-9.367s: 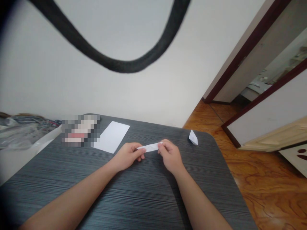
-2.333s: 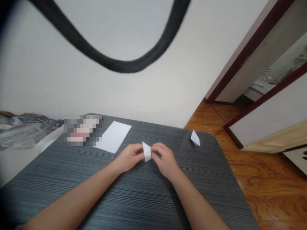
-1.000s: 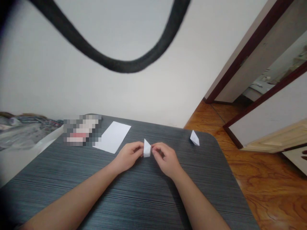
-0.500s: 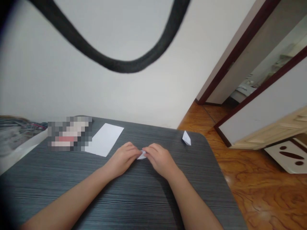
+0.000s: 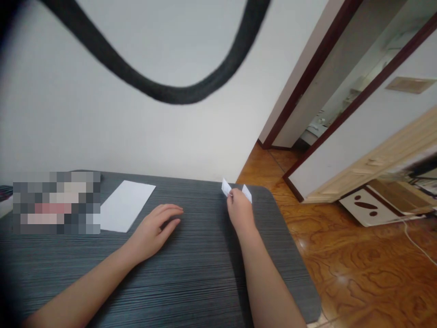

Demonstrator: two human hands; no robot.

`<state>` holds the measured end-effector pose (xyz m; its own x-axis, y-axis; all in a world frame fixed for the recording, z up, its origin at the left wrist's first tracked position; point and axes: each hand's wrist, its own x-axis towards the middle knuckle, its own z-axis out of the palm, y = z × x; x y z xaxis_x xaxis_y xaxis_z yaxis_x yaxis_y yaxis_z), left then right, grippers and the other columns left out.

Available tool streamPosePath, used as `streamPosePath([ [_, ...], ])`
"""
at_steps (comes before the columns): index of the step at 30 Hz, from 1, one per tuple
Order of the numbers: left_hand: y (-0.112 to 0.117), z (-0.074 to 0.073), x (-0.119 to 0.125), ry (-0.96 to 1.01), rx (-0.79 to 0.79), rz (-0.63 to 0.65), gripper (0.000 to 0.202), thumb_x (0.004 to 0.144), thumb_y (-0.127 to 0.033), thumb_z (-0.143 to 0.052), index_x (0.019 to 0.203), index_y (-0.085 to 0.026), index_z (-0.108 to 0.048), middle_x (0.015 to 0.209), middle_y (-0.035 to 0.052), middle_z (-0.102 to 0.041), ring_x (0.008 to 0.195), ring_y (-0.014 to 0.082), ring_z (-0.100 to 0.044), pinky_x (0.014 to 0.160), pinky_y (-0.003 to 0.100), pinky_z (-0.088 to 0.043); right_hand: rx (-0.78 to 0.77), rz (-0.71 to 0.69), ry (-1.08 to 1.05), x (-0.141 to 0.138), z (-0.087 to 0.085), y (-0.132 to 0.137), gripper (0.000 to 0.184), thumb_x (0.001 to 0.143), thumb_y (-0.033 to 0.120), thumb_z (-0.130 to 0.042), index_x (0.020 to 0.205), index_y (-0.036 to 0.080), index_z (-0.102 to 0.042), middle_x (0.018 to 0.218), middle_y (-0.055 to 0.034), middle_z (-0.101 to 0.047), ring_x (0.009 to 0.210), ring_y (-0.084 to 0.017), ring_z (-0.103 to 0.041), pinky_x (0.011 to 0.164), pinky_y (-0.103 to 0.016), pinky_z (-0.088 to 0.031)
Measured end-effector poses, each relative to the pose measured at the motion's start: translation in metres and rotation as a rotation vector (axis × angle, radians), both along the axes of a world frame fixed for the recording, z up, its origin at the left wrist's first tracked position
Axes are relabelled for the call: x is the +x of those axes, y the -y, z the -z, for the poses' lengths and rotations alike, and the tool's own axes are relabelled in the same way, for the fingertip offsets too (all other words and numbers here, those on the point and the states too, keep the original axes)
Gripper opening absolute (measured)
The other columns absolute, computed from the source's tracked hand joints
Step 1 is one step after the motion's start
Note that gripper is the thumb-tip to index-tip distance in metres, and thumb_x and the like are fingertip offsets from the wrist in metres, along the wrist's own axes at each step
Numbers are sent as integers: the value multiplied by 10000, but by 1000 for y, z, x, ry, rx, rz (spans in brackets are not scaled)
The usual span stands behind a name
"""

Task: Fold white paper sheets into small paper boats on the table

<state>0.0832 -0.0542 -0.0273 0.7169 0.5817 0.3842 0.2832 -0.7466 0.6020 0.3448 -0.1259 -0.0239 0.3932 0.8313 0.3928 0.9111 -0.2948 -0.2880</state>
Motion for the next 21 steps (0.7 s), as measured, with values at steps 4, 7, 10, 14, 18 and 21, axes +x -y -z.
streamPosePath([
  [4, -1, 0, -1, -1, -12, -3, 220, 884, -244, -426, 1030, -210, -587, 1078, 62, -583, 1028, 197, -512, 930, 388, -407, -60, 127, 29, 8, 2, 1, 179, 881, 242, -423, 857, 177, -589, 768, -66, -644, 705, -190, -587, 623, -271, -367],
  [7, -1, -1, -2, 15, -16, -4, 224, 887, -245, -417, 1020, -210, -593, 1064, 64, -589, 1016, 200, -518, 914, 387, -416, -109, 184, 34, 9, 3, 2, 182, 875, 270, -444, 831, 177, -595, 736, -76, -649, 694, -204, -599, 612, -280, -359],
  [10, 0, -2, -2, 19, -23, 0, 229, 889, -248, -407, 1010, -212, -598, 1046, 64, -595, 999, 202, -525, 897, 386, -423, -155, 227, 29, 12, 4, 3, 193, 869, 299, -458, 811, 181, -598, 719, -85, -650, 682, -220, -608, 602, -290, -362],
  [14, 0, -3, -2, 6, -32, 0, 223, 890, -246, -408, 1002, -210, -597, 1035, 60, -598, 985, 196, -528, 894, 381, -421, -214, 268, 7, 14, 5, 4, 213, 864, 343, -469, 822, 189, -610, 724, -102, -650, 693, -238, -618, 592, -299, -372],
  [18, 0, -3, -2, 9, -33, -1, 226, 890, -247, -405, 995, -212, -602, 1030, 59, -601, 979, 195, -532, 886, 376, -426, -251, 298, -14, 12, 5, 4, 250, 855, 402, -482, 882, 186, -603, 748, -123, -650, 689, -251, -621, 566, -303, -373],
  [21, 0, -2, -2, 17, -27, 1, 229, 889, -250, -403, 992, -211, -604, 1026, 61, -604, 975, 197, -536, 877, 376, -433, -270, 302, -21, 11, 2, 4, 289, 843, 445, -492, 921, 181, -579, 754, -130, -646, 681, -255, -620, 552, -301, -371],
])
